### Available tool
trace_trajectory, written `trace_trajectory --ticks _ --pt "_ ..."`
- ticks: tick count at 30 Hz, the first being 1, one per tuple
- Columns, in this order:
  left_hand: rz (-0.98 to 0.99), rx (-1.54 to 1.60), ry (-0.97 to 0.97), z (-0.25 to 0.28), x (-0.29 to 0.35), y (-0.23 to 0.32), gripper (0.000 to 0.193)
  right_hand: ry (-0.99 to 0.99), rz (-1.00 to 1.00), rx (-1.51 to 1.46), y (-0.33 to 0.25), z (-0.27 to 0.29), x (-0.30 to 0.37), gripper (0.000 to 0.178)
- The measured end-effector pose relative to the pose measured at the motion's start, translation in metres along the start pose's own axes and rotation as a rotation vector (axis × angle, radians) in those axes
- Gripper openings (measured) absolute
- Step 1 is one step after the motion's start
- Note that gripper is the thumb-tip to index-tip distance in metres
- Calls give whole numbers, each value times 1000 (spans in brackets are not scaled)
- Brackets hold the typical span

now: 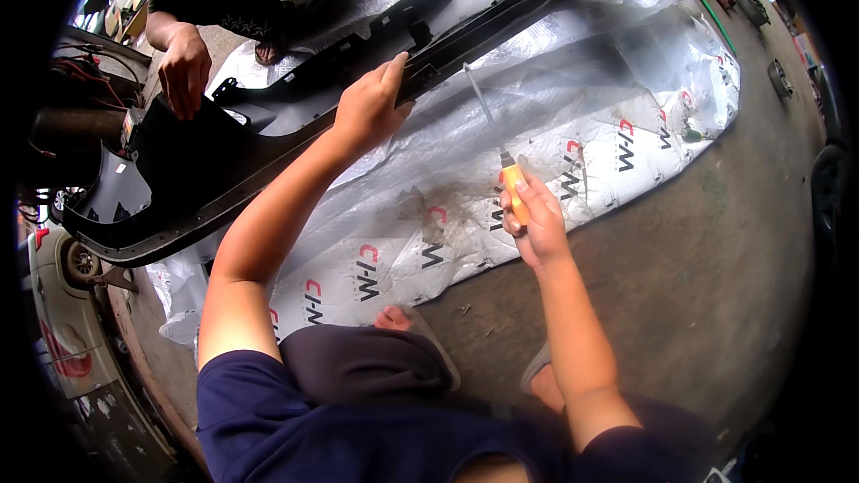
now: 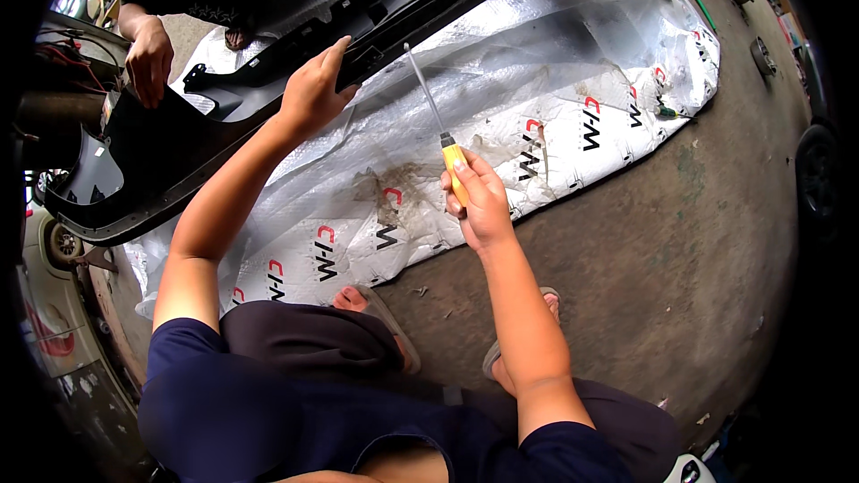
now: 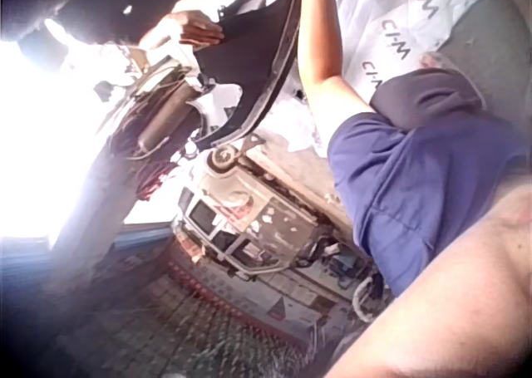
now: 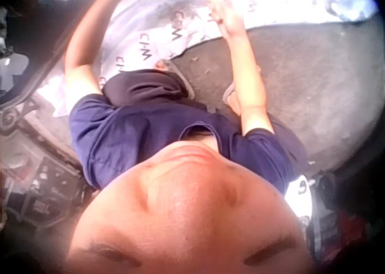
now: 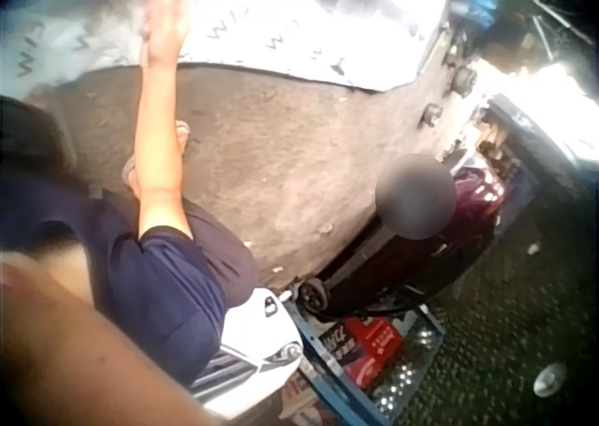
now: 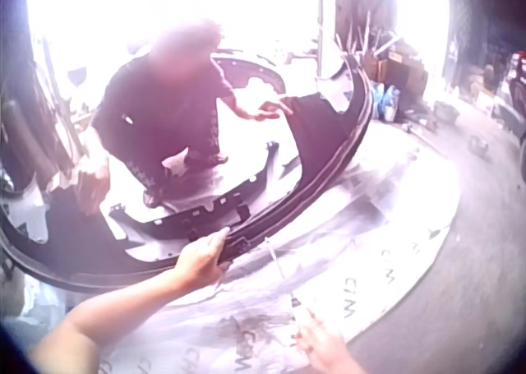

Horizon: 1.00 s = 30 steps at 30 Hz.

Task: The person uses a screwdriver to secure a grille onto a car bumper. They repeatedly tighten screws along the edge of the grille while another person holds the bumper steady.

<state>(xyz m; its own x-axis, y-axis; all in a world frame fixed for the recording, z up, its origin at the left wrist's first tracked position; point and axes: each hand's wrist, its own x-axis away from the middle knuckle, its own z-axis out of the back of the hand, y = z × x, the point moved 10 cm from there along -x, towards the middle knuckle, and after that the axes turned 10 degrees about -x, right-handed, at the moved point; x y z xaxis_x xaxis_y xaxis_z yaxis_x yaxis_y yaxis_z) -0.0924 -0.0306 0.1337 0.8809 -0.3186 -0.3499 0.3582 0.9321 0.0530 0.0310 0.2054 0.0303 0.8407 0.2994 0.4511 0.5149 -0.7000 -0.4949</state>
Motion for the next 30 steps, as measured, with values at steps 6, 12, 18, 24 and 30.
trace_trajectory --ticks 6,12,18,24,30 --pt "129 -118 -225 -11 2 -5 89 -61 25 173 12 -30 -28 22" --pt "-45 -63 44 2 9 1 78 31 405 570 -32 -86 -106 16" --pt "-84 -46 163 7 10 9 51 333 247 198 -2 -65 -173 37" --pt "-92 -198 127 3 13 12 37 245 239 57 12 -74 -187 40" --pt "-63 -94 37 -7 12 5 43 280 225 22 13 -71 -188 32"
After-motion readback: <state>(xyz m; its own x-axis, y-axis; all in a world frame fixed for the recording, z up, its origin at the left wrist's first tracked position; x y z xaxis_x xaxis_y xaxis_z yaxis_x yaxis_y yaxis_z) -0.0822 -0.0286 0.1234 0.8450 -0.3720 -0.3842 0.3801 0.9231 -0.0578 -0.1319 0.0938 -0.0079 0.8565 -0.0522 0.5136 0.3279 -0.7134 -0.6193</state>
